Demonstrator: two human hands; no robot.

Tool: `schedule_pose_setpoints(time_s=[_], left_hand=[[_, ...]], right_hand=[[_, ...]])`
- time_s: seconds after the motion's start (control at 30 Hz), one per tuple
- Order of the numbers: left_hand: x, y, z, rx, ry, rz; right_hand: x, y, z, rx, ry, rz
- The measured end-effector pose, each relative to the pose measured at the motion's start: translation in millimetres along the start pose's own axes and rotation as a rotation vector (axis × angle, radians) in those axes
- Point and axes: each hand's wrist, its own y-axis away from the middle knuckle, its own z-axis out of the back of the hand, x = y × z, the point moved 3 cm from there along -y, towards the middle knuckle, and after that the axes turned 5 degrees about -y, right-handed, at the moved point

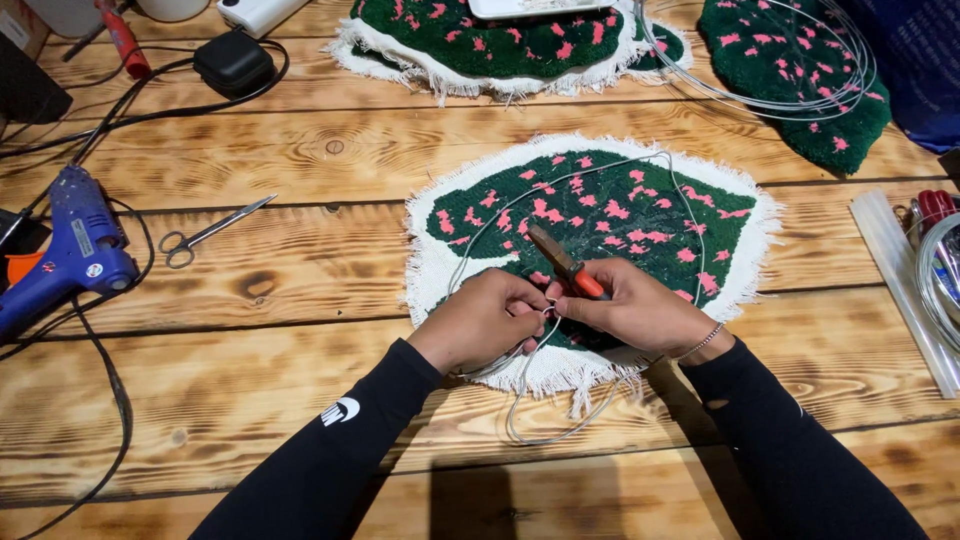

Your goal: Crafting leaf-shaped rugs by attaching a wire frame using pliers.

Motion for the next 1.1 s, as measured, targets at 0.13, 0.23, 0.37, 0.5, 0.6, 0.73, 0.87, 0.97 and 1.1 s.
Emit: schedule_pose_setpoints(time_s=[0.13,0.23,0.37,0.5,0.6,0.73,0.87,0.97,1.1], left_hand=[[4,1,-7,-0.019,0.049,0.068],[1,10,-5,-0.067,-0.055,0.078],[7,12,-5,-0.126,-0.057,0.088],[10,13,-4,-0.158,-0.103,0.097],[11,13,-5,-0.173,-0.083,0.089],[15,17,-5,-0.236,-0.178,0.050],[17,17,-6,-0.268,-0.132,0.021],[17,16,-7,-0.279,-0.130,0.012],[16,17,-7,-0.283,-0.137,0.018]], right_hand=[[12,11,5,-0.093,0.091,-0.003],[30,25,10,-0.204,0.523,-0.039],[26,38,15,-0.177,0.962,0.185],[35,48,5,-0.140,1.130,0.173],[36,50,4,-0.087,1.087,0.143],[19,50,17,0.024,0.916,0.163],[31,50,12,0.069,0.994,0.060],[32,50,12,0.080,1.014,0.022],[50,48,0,0.087,1.072,-0.037]])
